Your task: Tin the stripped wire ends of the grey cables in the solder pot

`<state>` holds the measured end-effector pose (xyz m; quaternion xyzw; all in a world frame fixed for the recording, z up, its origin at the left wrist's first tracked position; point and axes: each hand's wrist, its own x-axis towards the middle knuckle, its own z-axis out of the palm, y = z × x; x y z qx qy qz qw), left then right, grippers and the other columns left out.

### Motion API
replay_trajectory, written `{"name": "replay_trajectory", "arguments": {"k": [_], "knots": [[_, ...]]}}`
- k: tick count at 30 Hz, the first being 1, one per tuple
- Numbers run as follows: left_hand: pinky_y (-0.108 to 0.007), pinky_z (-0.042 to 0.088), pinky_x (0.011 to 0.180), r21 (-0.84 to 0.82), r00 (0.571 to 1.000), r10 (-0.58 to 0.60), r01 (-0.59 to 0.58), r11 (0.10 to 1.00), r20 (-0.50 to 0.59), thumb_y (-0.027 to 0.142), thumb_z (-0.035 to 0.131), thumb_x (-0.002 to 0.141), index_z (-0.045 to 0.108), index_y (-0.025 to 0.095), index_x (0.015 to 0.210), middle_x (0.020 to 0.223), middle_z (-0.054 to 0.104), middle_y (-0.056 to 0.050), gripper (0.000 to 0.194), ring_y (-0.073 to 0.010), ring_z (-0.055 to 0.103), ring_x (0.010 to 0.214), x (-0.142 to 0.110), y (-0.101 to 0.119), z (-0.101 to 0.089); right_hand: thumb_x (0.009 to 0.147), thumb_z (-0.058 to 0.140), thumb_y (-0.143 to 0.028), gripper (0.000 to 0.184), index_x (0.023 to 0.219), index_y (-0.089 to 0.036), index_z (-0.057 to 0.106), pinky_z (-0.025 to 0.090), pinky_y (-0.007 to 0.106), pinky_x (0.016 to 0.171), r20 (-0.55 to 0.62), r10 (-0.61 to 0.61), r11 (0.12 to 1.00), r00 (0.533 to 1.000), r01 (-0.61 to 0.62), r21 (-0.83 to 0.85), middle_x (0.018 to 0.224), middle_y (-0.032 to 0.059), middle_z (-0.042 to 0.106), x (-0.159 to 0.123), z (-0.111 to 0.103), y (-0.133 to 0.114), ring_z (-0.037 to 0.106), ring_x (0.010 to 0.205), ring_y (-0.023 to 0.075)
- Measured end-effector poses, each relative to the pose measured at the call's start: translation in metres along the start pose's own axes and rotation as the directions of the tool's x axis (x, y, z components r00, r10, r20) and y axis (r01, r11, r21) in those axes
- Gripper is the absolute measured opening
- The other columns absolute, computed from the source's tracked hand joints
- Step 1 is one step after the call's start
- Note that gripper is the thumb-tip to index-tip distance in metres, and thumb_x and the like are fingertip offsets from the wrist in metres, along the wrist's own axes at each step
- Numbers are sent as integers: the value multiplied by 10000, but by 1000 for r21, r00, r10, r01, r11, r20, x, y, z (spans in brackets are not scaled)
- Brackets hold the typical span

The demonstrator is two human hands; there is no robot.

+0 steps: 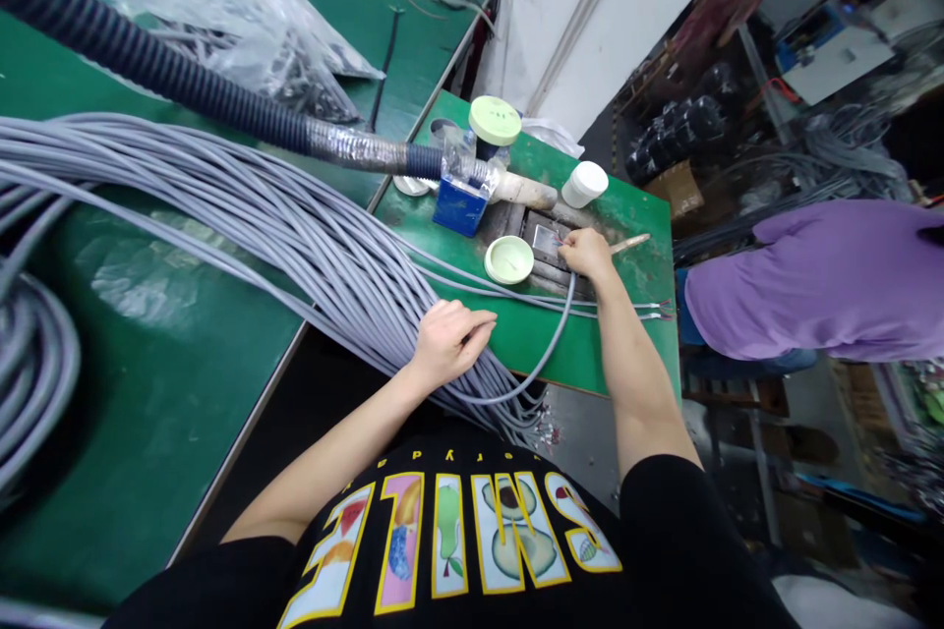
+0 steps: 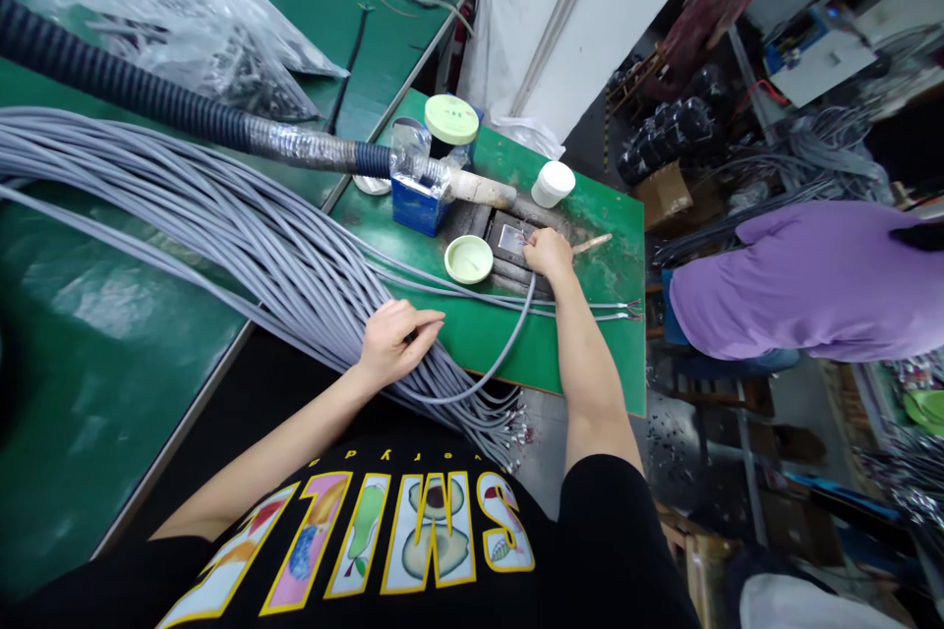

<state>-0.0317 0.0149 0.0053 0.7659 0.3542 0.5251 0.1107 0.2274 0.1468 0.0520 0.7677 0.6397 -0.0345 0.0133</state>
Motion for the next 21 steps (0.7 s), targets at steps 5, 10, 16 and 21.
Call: {"name": "replay_trajectory", "arguments": {"k": [5,10,16,21], "knots": [[-280,361,588,12,999,-25,25,1000,20,212,567,863,655,185,883,613,633,3,95,-116,522,562,0,0,0,754,544,-270,215,787,-148,718,424,269,685,-56,-36,993,998,42,110,809,84,715,-9,-11,6,631,783,206],[-282,362,589,35,998,-47,46,998,37,239,544,881,660,184,872,605,627,-1,129,-118,524,560,0,0,0,757,535,-319,235,649,-148,653,362,242,585,-166,-46,963,985,87,254,625,33,662,-59,-33,26,563,612,154],[-286,354,604,102,991,-62,50,994,115,264,538,893,673,191,867,630,629,-2,156,-130,534,597,5,4,-1,827,449,-435,366,606,-192,608,395,253,568,-150,145,895,978,-66,440,633,40,683,-184,-20,90,591,569,163],[-291,427,725,128,912,20,-80,989,410,281,532,895,647,176,991,911,686,-46,183,-169,611,826,31,18,19,809,442,-553,481,455,-241,539,386,307,529,254,270,926,929,-323,196,516,50,641,-286,22,147,605,534,227]]}}
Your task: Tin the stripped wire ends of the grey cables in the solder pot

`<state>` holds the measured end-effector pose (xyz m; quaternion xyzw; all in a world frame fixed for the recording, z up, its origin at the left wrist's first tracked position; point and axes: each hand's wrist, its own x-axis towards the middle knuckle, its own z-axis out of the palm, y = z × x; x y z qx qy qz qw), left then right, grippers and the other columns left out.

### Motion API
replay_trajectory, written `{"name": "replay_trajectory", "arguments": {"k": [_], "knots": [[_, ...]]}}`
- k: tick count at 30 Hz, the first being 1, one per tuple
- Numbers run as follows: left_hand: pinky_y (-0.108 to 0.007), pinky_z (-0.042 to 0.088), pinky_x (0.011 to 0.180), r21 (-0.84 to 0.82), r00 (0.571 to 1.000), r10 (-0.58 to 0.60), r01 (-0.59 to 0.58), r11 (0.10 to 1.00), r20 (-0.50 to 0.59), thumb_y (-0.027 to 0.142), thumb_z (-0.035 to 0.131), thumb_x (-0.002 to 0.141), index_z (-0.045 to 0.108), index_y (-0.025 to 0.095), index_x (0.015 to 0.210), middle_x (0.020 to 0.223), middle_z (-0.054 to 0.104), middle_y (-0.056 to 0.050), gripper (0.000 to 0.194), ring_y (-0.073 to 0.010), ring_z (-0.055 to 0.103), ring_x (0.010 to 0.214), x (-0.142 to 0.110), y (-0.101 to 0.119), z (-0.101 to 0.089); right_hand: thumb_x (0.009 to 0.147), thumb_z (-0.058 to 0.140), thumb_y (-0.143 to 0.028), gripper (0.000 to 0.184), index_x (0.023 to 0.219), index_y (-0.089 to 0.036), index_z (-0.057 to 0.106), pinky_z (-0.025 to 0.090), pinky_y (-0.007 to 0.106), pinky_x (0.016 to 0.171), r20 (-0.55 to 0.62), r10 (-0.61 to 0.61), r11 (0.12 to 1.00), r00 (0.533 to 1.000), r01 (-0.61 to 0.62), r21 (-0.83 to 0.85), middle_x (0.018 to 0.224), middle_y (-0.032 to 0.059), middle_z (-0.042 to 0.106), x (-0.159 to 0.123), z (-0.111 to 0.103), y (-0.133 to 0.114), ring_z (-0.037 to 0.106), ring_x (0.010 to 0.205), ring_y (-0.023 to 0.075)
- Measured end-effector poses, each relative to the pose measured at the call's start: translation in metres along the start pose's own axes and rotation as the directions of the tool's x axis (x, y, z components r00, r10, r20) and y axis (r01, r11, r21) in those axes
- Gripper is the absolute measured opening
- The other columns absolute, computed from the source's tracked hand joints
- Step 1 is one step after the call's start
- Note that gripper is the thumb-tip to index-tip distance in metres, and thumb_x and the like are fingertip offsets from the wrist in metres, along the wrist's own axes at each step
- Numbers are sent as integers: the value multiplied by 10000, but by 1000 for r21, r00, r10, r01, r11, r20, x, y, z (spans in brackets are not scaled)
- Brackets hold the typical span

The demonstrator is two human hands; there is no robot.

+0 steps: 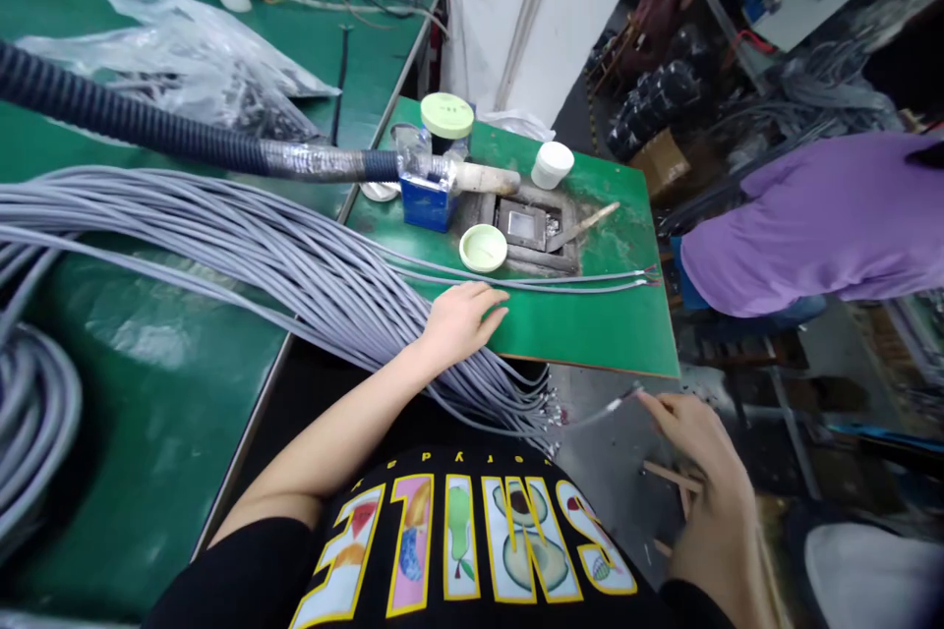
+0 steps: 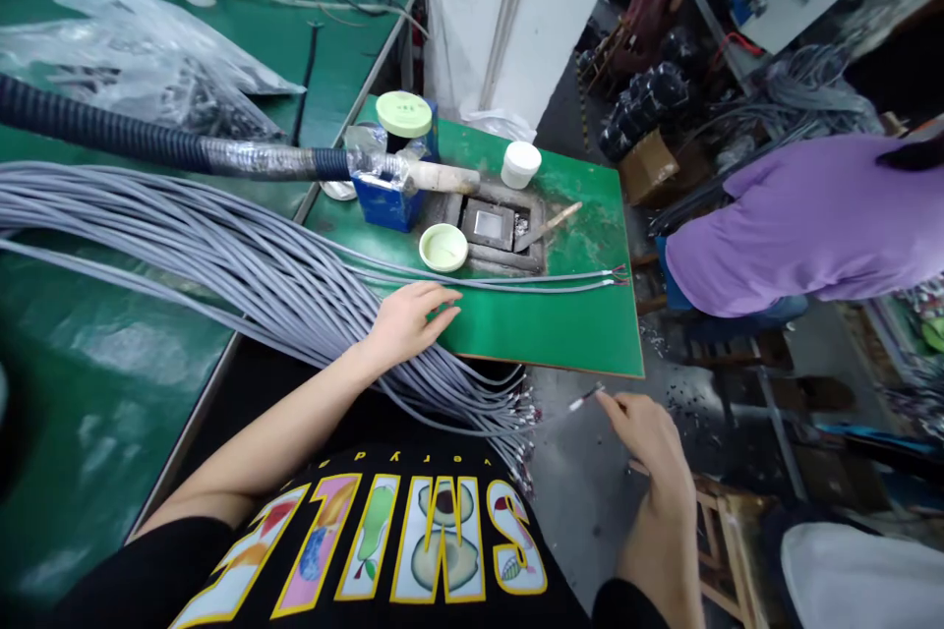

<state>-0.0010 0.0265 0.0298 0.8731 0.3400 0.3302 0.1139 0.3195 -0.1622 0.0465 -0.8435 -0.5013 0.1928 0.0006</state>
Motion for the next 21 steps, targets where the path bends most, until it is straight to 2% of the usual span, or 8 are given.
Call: {"name": "replay_trajectory", "arguments": {"k": [2,3,6,8,12,15,17,21], "knots": [[-306,438,750,73,986,54,-66,995,161,270,522,894,622,166,1044,1003,662,-76,208,-198,610,902,19,10,10,813,439,-575,482,489,-242,564,400,313,534,40,36,999,999,-38,33,534,55,652,-17,12,10,612,544,230],[-317,439,742,126,970,54,-86,988,236,260,517,892,612,159,1054,1018,649,-90,213,-215,607,918,28,15,16,821,438,-571,472,518,-236,577,412,309,540,52,5,995,999,-10,96,554,55,661,-23,16,8,613,551,223],[-327,437,698,276,928,-11,-100,956,373,250,529,877,588,131,1044,1035,612,-126,213,-251,609,920,50,29,35,850,454,-512,424,600,-206,608,449,278,561,126,-241,904,962,175,390,626,48,678,-26,28,-23,605,560,176],[-317,436,680,338,919,-60,-82,937,390,264,551,867,571,121,1041,1068,588,-140,226,-258,615,916,60,36,46,853,491,-477,373,684,-182,645,460,252,550,195,-394,777,898,212,592,656,40,682,-20,38,-52,593,540,143],[-311,444,664,382,918,-125,-30,924,376,286,535,884,546,110,1065,1088,563,-159,252,-265,638,897,73,39,58,818,571,-482,357,859,-141,669,427,201,437,200,-534,497,821,113,860,688,43,685,0,62,-102,567,469,98],[-323,453,656,405,903,-166,-10,914,396,296,507,901,547,93,1066,1061,566,-167,265,-275,655,860,80,39,60,783,619,-497,403,943,-129,655,436,188,408,164,-554,252,816,-24,967,725,53,690,8,73,-120,593,476,99],[-324,455,660,402,905,-137,-41,915,404,266,480,912,552,95,1052,1042,573,-163,232,-275,656,867,82,39,61,775,641,-484,397,954,-130,651,441,182,398,138,-543,128,828,-80,988,757,60,693,10,77,-124,611,495,104],[-312,453,662,363,907,-56,-109,925,417,208,439,922,556,109,1030,1031,586,-149,187,-267,651,892,82,42,67,750,685,-454,371,933,-132,657,446,178,392,104,-517,14,850,-114,993,759,55,692,7,81,-124,621,509,110]]}}
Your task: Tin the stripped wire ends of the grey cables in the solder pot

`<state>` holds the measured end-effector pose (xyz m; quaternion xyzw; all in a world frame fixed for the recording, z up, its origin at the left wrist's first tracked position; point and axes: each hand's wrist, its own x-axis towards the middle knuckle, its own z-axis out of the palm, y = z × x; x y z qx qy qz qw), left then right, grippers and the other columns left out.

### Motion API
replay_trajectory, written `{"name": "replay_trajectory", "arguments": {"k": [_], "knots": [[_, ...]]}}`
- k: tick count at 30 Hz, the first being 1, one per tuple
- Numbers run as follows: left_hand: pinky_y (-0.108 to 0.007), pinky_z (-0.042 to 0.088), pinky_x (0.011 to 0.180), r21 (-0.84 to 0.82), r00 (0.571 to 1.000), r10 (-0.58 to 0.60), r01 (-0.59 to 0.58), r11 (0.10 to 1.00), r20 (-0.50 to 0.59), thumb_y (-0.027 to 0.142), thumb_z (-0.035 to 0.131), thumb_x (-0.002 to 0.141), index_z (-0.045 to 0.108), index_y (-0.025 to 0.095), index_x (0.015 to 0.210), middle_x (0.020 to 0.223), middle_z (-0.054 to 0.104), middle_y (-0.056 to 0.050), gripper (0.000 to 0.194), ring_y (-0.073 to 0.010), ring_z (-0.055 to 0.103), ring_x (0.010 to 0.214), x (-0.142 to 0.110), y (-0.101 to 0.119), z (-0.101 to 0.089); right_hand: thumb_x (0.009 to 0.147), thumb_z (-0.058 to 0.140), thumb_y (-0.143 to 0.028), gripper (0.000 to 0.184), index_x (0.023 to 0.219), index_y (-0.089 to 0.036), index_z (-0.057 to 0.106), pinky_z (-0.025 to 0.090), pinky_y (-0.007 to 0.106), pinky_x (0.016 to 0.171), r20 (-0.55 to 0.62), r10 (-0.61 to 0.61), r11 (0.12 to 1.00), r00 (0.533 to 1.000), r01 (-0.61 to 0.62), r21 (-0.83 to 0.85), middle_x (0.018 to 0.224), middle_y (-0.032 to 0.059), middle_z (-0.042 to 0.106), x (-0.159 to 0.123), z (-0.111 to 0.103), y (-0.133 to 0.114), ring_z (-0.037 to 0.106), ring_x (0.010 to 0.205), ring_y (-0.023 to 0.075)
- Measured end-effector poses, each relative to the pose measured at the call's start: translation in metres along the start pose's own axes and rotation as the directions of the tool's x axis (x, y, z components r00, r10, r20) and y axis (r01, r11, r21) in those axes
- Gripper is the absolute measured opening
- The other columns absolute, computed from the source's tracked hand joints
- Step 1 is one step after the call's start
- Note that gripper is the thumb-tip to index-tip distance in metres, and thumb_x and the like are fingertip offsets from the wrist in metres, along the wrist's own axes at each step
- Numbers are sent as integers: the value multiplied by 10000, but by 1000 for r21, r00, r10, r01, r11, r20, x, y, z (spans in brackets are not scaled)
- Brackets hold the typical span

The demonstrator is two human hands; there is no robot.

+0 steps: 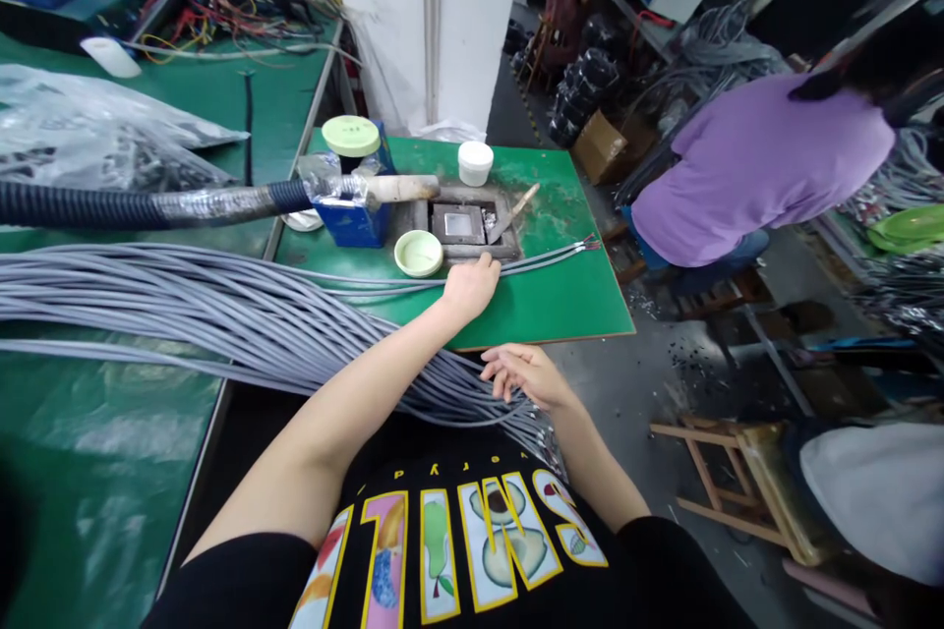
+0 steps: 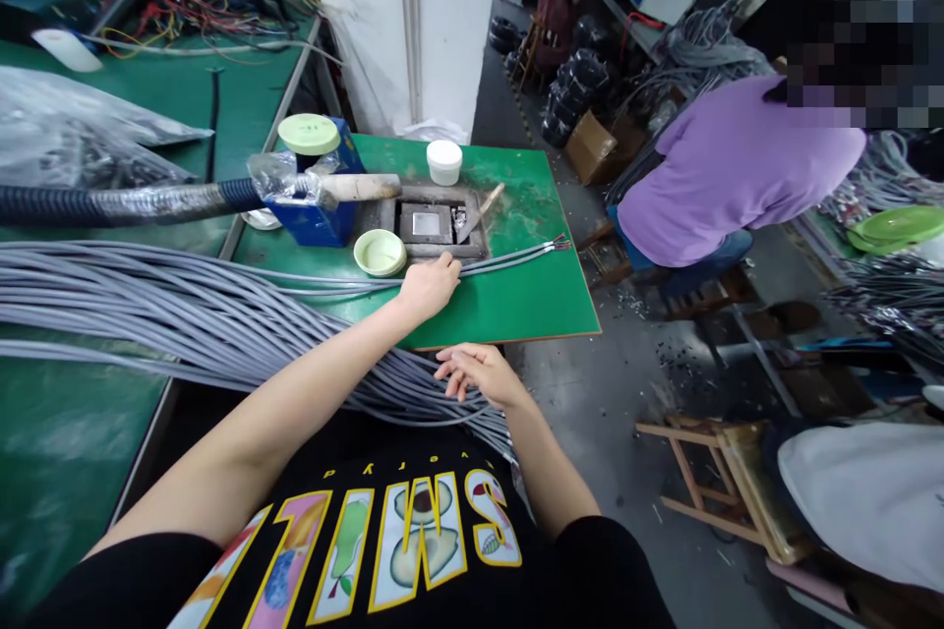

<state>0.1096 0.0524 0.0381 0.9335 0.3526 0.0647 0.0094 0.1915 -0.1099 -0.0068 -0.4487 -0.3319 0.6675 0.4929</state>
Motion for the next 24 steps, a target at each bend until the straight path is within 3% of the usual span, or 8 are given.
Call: {"name": "replay_trajectory", "arguments": {"k": [4,7,11,13,14,16,19,24], "knots": [[-329,461,647,16,998,-25,24,1000,59,215,427,921,538,68,1065,1048,586,-178,234,-292,655,882,1,7,-4,759,674,-448,365,954,-140,659,446,189,393,-31,-9,998,999,11,62,805,73,698,0,-2,4,622,533,119],[-306,449,612,-4,998,-1,1,1000,64,215,405,929,521,64,1064,996,603,-169,233,-267,660,834,-15,14,-18,792,624,-451,381,1049,-171,617,442,211,396,-196,-97,984,976,123,126,952,100,701,3,-11,-4,604,535,115],[-260,416,556,-159,992,126,-125,979,-1,260,434,932,526,152,992,924,616,-81,154,-188,638,738,-67,16,-38,862,465,-517,394,1107,-222,555,420,232,412,-523,-348,911,778,412,7,1011,80,696,1,-26,-33,526,479,91],[-251,419,568,-295,978,209,-200,934,-3,241,442,927,538,180,947,896,616,-49,115,-169,625,738,-96,11,-40,889,405,-520,378,1065,-228,568,377,224,405,-581,-466,867,667,476,-149,845,38,700,-6,-25,-46,478,447,91],[-248,426,585,-384,972,234,-214,898,6,239,453,922,547,188,933,891,620,-38,107,-160,621,743,-108,7,-38,894,403,-517,368,1011,-220,586,349,220,398,-553,-503,857,664,465,-221,711,15,674,-10,-21,-50,451,425,93],[-241,437,606,-612,972,234,-166,773,31,273,504,903,576,194,938,887,635,-26,113,-141,606,725,-127,0,-33,890,438,-504,354,883,-196,612,302,216,390,-381,-481,869,790,370,-329,499,-19,572,-17,-9,-54,399,381,92],[-238,435,574,-903,995,67,37,427,73,378,569,861,618,179,1014,834,648,-28,256,-119,565,640,-139,-8,-24,891,468,-479,360,810,-168,631,282,215,403,-23,-267,867,963,230,-442,432,-30,527,-24,12,-47,362,359,78],[-247,429,555,-982,981,-82,169,-83,176,500,672,740,697,156,907,758,661,-40,384,-121,553,616,-136,-5,-21,919,416,-481,412,857,-153,658,333,214,465,248,-71,831,966,195,-522,438,-36,524,-24,28,-32,419,400,82]]}}
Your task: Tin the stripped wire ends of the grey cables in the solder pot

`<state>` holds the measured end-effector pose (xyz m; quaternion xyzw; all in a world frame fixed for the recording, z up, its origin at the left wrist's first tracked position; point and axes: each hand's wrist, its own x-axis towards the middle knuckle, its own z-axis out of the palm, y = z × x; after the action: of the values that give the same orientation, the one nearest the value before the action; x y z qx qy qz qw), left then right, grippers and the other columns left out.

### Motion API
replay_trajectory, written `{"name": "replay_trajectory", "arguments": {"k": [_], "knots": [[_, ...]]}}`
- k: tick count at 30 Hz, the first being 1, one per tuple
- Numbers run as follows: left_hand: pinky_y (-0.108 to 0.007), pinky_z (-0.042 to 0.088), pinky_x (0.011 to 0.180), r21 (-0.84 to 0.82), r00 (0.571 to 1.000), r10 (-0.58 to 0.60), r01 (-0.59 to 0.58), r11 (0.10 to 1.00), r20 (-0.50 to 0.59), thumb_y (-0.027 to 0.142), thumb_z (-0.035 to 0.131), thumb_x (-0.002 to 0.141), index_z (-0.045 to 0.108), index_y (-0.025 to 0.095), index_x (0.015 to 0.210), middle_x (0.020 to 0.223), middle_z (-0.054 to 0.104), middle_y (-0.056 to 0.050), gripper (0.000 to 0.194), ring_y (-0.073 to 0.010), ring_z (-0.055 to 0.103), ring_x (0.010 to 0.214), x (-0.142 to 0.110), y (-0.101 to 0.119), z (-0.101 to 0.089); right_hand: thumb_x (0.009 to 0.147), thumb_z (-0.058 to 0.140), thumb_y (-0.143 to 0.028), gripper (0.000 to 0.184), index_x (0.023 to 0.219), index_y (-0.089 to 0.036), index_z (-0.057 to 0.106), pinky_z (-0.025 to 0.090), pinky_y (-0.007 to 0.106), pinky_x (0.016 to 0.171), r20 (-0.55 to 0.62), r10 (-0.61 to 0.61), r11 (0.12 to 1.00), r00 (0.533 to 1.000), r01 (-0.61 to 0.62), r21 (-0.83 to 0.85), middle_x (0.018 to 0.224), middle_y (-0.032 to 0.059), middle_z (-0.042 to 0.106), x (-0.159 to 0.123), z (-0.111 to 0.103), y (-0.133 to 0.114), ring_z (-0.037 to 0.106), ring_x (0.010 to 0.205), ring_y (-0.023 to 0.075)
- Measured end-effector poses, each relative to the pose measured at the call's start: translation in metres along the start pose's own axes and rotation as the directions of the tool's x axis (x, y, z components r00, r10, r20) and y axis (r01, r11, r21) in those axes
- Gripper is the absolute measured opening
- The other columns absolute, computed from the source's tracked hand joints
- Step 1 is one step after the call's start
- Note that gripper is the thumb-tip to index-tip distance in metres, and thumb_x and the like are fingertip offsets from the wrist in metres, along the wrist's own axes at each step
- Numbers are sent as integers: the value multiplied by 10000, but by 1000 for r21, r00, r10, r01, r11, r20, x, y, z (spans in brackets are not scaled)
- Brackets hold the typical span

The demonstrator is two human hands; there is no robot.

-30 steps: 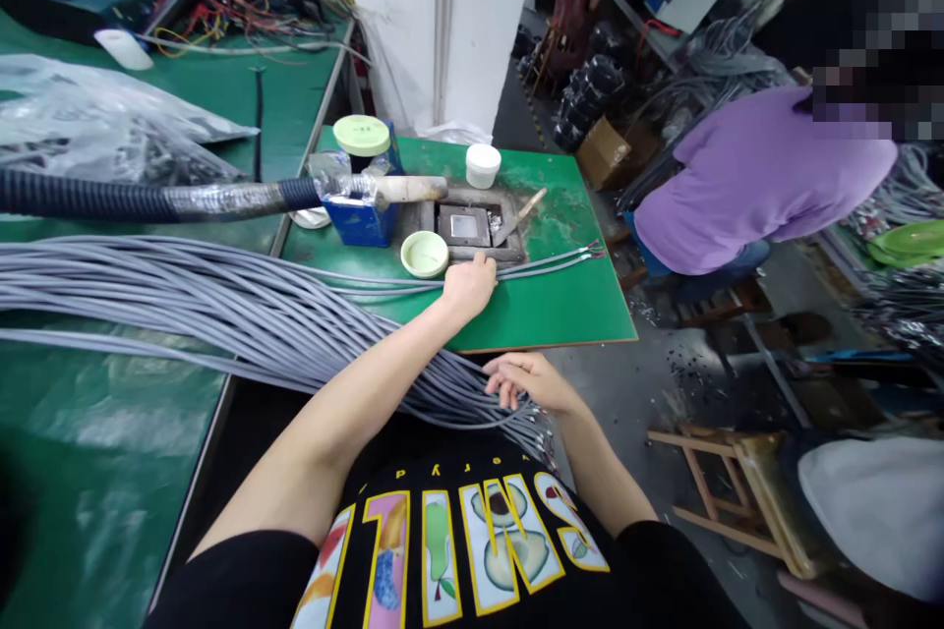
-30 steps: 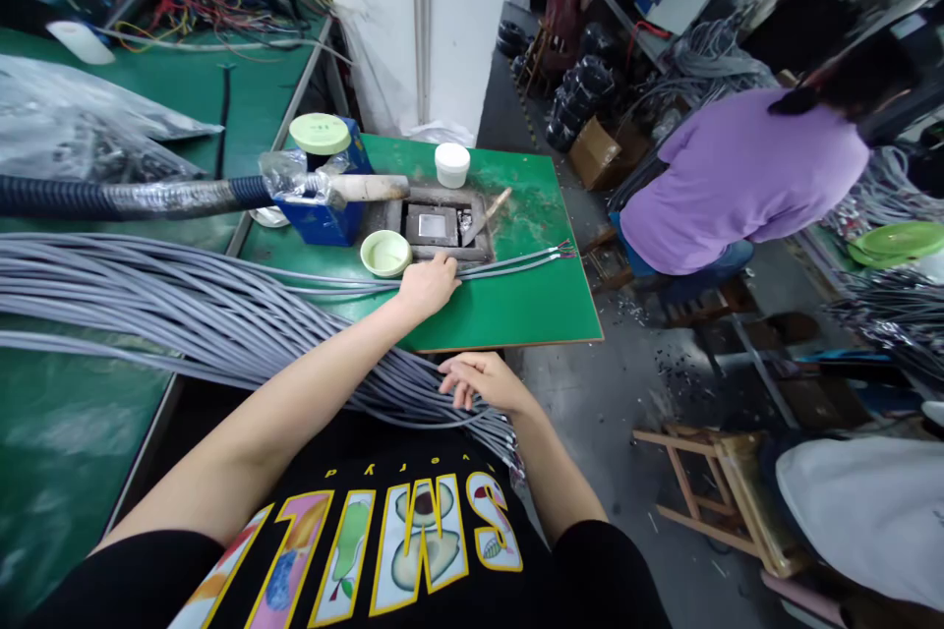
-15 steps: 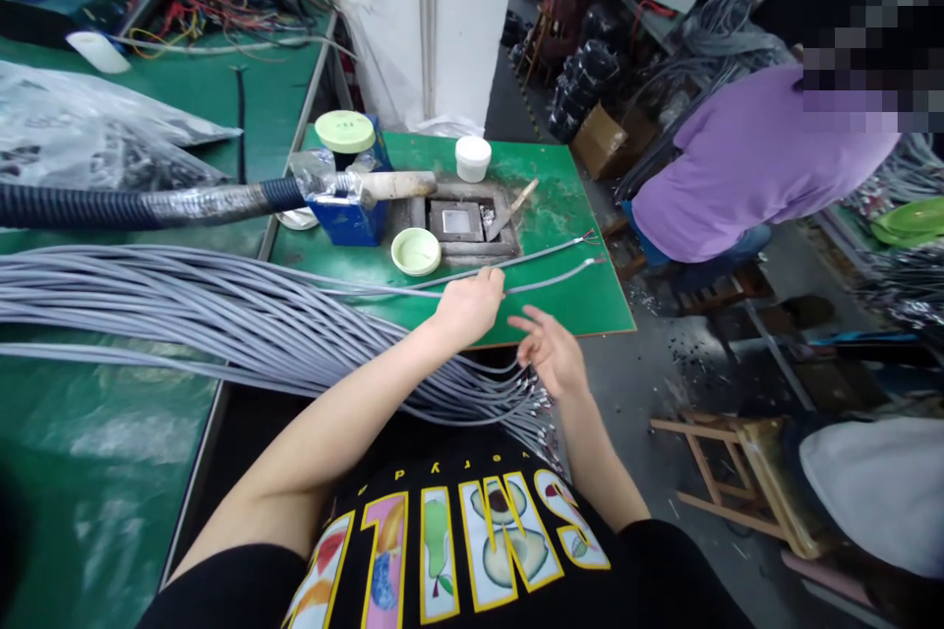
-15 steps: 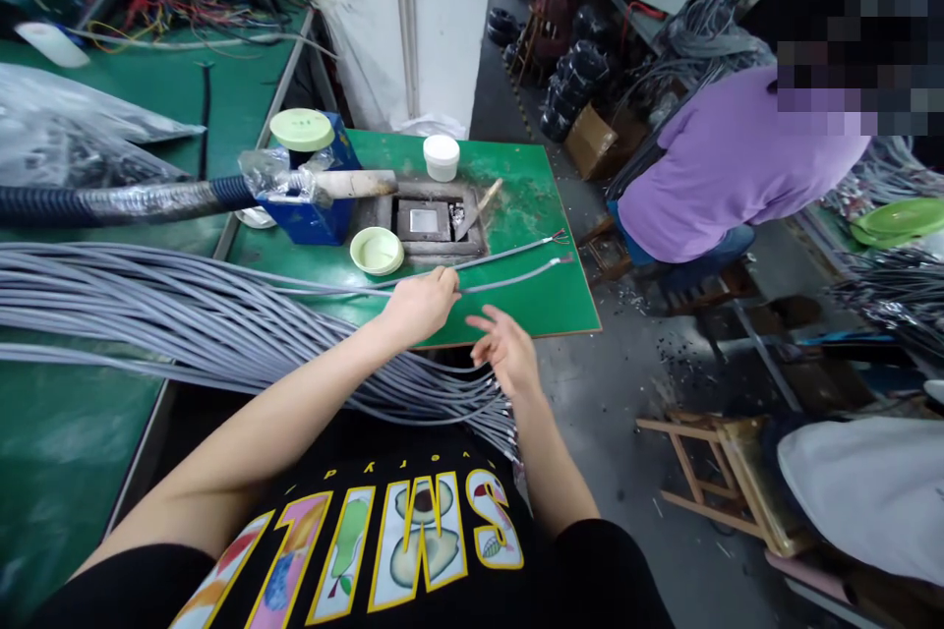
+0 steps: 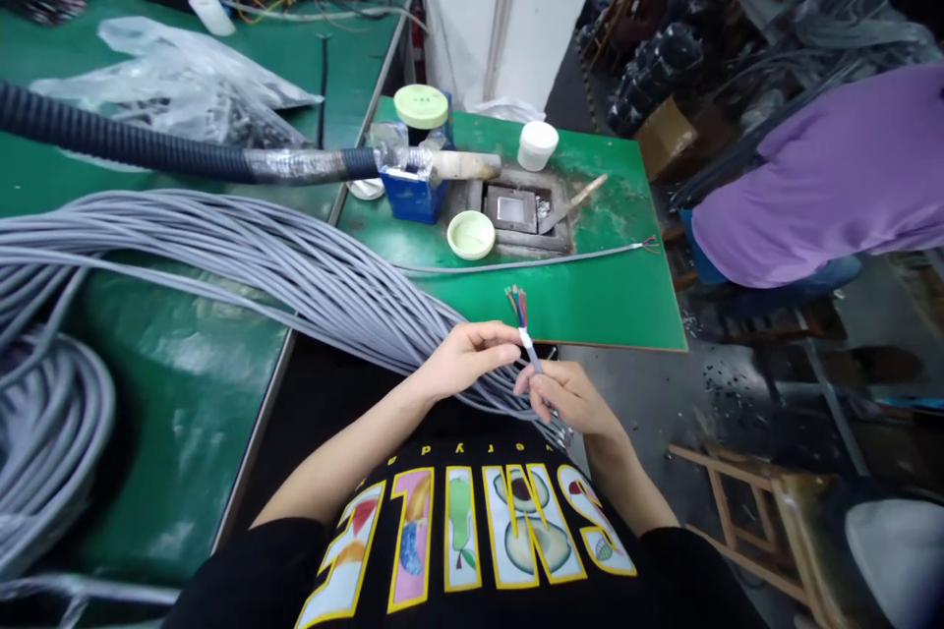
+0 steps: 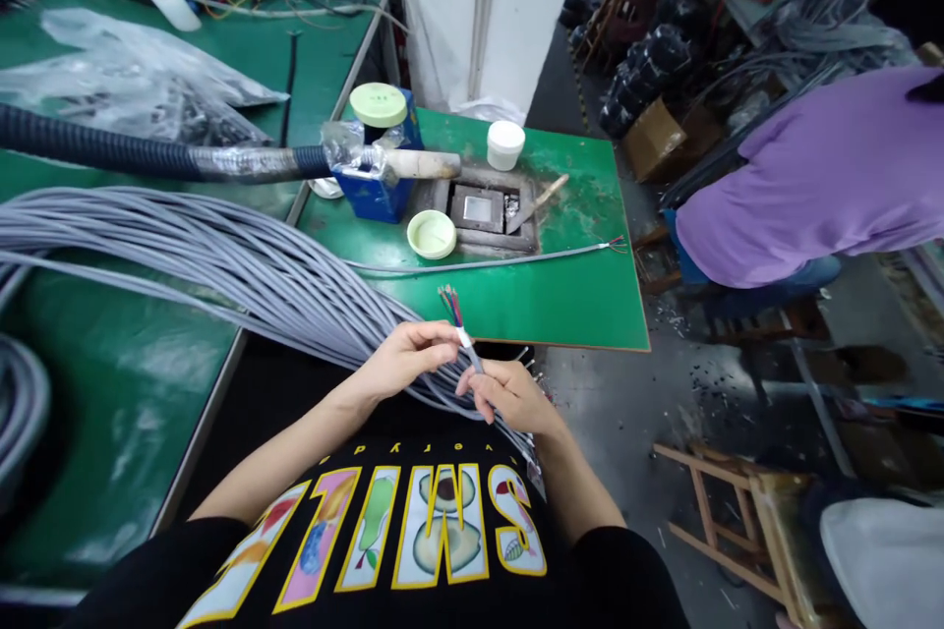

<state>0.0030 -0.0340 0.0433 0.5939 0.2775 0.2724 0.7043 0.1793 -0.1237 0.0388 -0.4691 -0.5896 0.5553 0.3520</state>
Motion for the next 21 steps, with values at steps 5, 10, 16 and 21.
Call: {"name": "replay_trajectory", "arguments": {"k": [5,10,16,21], "knots": [[-204,345,458,-182,995,-85,76,980,-43,523,726,673,681,138,729,557,573,8,392,-71,450,481,3,-1,14,919,433,-413,355,815,-157,657,367,216,497,19,-7,999,1000,7,-50,500,-19,583,0,6,2,455,435,83],[-203,396,503,-263,995,-92,80,961,-32,497,742,668,631,130,697,522,551,29,384,-68,475,478,6,-2,23,886,477,-393,323,692,-168,604,359,211,466,-282,-30,999,959,20,-38,459,-41,520,6,13,2,425,405,75],[-170,384,497,-256,939,67,-159,953,-336,334,787,653,609,145,705,567,555,50,265,-38,438,480,10,2,18,896,473,-392,315,738,-162,619,328,203,439,-279,-5,1000,960,9,13,434,-52,494,10,13,4,409,387,68],[-158,378,484,-273,919,89,-205,940,-383,289,785,660,629,157,766,550,527,66,230,-32,426,468,12,3,17,895,475,-379,308,732,-162,620,332,207,449,-268,1,1000,963,4,20,434,-51,497,11,13,4,410,391,68]]}}
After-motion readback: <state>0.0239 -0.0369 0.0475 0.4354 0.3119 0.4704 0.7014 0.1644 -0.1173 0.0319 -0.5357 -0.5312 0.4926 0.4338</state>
